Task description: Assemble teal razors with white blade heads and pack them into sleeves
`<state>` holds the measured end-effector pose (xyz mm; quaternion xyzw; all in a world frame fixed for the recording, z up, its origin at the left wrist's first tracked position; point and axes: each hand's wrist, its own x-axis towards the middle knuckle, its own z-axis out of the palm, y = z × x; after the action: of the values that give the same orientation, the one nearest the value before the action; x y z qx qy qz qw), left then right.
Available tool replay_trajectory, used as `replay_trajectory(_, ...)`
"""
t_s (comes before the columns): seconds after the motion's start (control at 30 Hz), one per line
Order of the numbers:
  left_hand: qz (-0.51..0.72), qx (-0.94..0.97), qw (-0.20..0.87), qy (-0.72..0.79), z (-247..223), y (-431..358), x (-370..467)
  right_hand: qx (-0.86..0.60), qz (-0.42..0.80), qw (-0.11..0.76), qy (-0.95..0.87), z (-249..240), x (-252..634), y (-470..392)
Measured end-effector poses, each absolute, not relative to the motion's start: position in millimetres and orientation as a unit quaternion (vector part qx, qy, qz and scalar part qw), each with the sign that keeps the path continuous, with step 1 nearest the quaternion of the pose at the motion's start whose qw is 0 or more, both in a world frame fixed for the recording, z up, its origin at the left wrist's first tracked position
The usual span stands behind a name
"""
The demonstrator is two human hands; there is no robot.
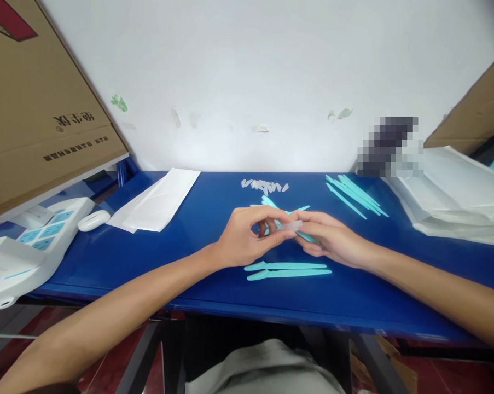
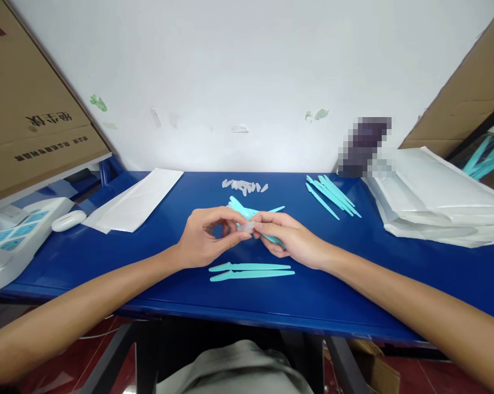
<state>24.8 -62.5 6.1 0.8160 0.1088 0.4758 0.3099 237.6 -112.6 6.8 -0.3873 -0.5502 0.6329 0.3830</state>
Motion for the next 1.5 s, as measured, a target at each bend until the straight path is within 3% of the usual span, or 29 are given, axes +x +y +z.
replay_trajectory(0.2,0.532,0.808,0.224,0.122,14,-45,12,-0.484,0.433,0.435,-0.624,10,251,-113)
replay_trajectory(0.27,0.504,0.802,0.278,0.158,13,-40,10,-0.512,0.337,0.44,-0.657,11,252,-114)
replay_trajectory(0.4,0.375,0.752,0.502,0.205,5,-36,16,-0.495,0.204,0.436,-0.723,10,249,-117)
replay_trajectory(0.5,0.289,0.709,0.605,0.219,2,-37,20,-0.467,0.168,0.403,-0.769,7,247,-118)
replay_trajectory(0.6,0.26,0.691,0.638,0.218,4,-37,20,-0.457,0.138,0.369,-0.797,2,247,-117)
replay_trajectory(0.8,0.202,0.692,0.66,0.212,8,-33,16,-0.428,0.113,0.347,-0.827,4,248,-118)
replay_trajectory(1.1,0.141,0.735,0.634,0.197,6,-30,14,-0.41,0.134,0.19,-0.882,10,249,-122)
replay_trajectory(1.3,0.195,0.798,0.537,0.189,10,-36,16,-0.403,0.12,0.266,-0.868,5,250,-115)
replay_trajectory(1.5,0.323,0.932,0.098,0.131,6,-44,15,-0.448,0.198,0.341,-0.802,10,246,-116)
